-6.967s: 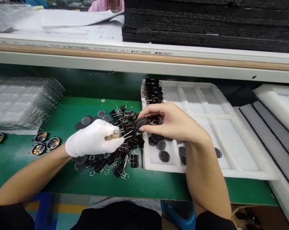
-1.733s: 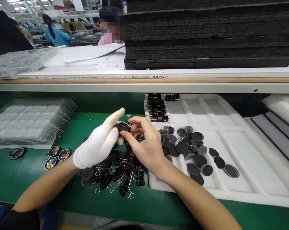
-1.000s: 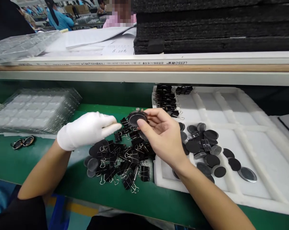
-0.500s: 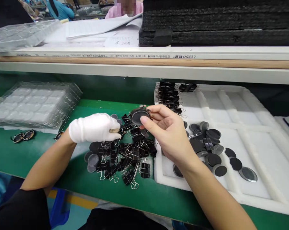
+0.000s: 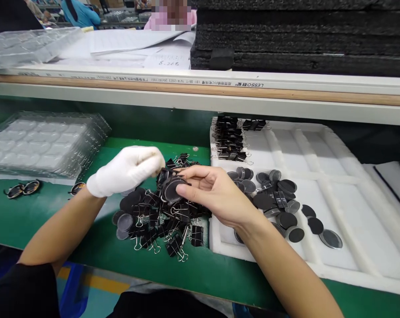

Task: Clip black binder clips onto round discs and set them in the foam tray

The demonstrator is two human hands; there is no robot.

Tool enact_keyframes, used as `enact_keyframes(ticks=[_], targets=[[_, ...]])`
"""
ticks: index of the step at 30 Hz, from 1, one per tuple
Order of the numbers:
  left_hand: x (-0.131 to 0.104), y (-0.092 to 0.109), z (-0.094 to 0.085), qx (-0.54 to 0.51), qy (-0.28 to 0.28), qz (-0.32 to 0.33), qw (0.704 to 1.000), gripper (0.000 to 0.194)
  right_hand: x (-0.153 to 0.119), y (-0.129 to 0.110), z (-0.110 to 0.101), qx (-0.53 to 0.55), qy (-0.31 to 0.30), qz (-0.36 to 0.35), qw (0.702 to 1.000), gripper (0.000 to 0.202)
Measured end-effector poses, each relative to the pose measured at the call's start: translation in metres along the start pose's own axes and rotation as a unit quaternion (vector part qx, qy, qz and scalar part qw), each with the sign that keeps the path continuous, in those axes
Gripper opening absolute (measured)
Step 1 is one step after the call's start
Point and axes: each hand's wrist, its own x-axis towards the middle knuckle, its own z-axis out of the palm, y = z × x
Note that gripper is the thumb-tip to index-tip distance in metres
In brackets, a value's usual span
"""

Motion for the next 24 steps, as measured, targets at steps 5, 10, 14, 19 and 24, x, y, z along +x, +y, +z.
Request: enact_keyframes(ticks=[5,10,14,19,24], targets=[[-0.003,0.001,0.013,0.060,-0.038,0.005,0.997,0.050,0.003,0.000,0.004,0.079,0.056,-0.007,0.995,0.016],[-0.006,0.005,0.029,0.066,-0.007,-0.049,0.997,0.055,0.003,0.003,0.007,0.093,0.063,-0.005,0.994,0.014],[-0.007,0.004,0.036,0.075,0.030,-0.018,0.997,0.054,0.004,0.005,0.009,0.115,0.040,-0.012,0.992,0.010],[-0.006,0.006,0.041,0.191,0.140,-0.021,0.971,0.057,0.006,0.006,0.010,0.137,0.054,-0.015,0.989,0.012],[-0.007,0.011,0.041,0.214,0.142,-0.024,0.966,0.060,0.005,0.008,0.011,0.125,0.081,-0.026,0.988,0.014]])
